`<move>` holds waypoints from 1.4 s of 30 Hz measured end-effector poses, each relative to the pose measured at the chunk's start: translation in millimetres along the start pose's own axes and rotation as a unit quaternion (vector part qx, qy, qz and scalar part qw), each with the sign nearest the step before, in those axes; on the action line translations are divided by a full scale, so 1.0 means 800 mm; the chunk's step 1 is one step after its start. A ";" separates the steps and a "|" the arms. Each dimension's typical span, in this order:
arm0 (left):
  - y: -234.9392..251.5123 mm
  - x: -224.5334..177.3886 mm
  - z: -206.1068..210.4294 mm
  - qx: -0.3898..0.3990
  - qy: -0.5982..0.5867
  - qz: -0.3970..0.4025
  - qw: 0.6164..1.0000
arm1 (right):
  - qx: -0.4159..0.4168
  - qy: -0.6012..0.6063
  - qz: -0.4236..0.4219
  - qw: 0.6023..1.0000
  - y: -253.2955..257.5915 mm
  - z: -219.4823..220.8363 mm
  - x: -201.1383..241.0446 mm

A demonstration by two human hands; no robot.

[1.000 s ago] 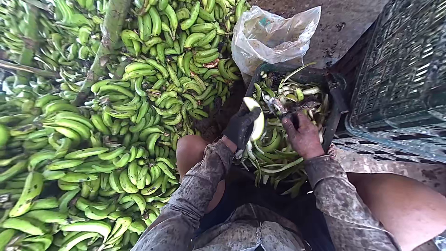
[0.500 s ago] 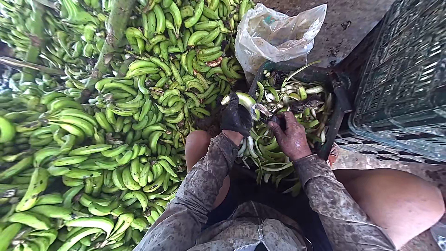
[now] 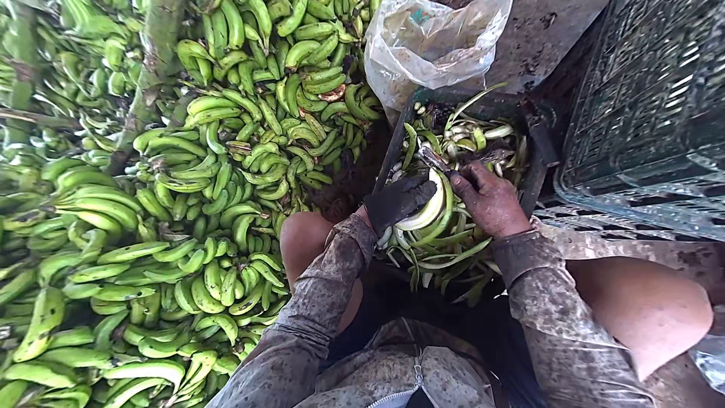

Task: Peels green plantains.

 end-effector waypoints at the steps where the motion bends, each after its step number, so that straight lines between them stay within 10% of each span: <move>1: 0.001 -0.001 0.006 0.012 -0.019 0.015 1.000 | 0.001 -0.004 0.000 1.000 0.000 0.001 -0.002; 8: -0.004 0.005 0.026 0.138 -0.001 0.040 0.990 | -0.051 -0.051 0.128 0.989 0.018 -0.027 -0.045; 11: 0.004 0.024 -0.009 -0.071 -0.179 0.020 0.981 | -0.073 -0.012 0.084 0.994 0.008 -0.029 -0.032; 16: -0.010 0.039 -0.066 -0.369 -0.492 -0.007 0.788 | -0.010 0.034 -0.095 0.995 -0.025 0.035 0.013; 21: -0.015 0.055 -0.075 -0.421 -0.549 -0.034 0.721 | -0.006 -0.007 -0.171 0.985 -0.029 0.063 0.028; 28: -0.016 0.039 -0.057 -0.400 -0.293 -0.043 0.867 | -0.059 -0.043 -0.130 0.989 -0.030 0.051 0.033; 34: -0.010 -0.004 -0.017 -0.159 0.025 0.056 0.985 | -0.022 0.004 0.034 0.999 0.009 0.012 0.002; 37: -0.012 0.003 -0.013 -0.139 -0.146 0.066 0.977 | -0.047 0.025 0.030 0.998 0.004 -0.005 -0.012; 42: -0.016 0.049 -0.062 -0.309 -0.472 -0.010 0.826 | 0.012 0.024 -0.109 0.994 -0.040 0.031 0.010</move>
Point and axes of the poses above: each hand's wrist, its own y-axis towards the middle knuckle, its own z-axis out of the palm, x = y × z, the point moved 10 cm from there along y, towards the middle knuckle, and after that the axes turned 14 degrees about z, right-handed, at the moved point
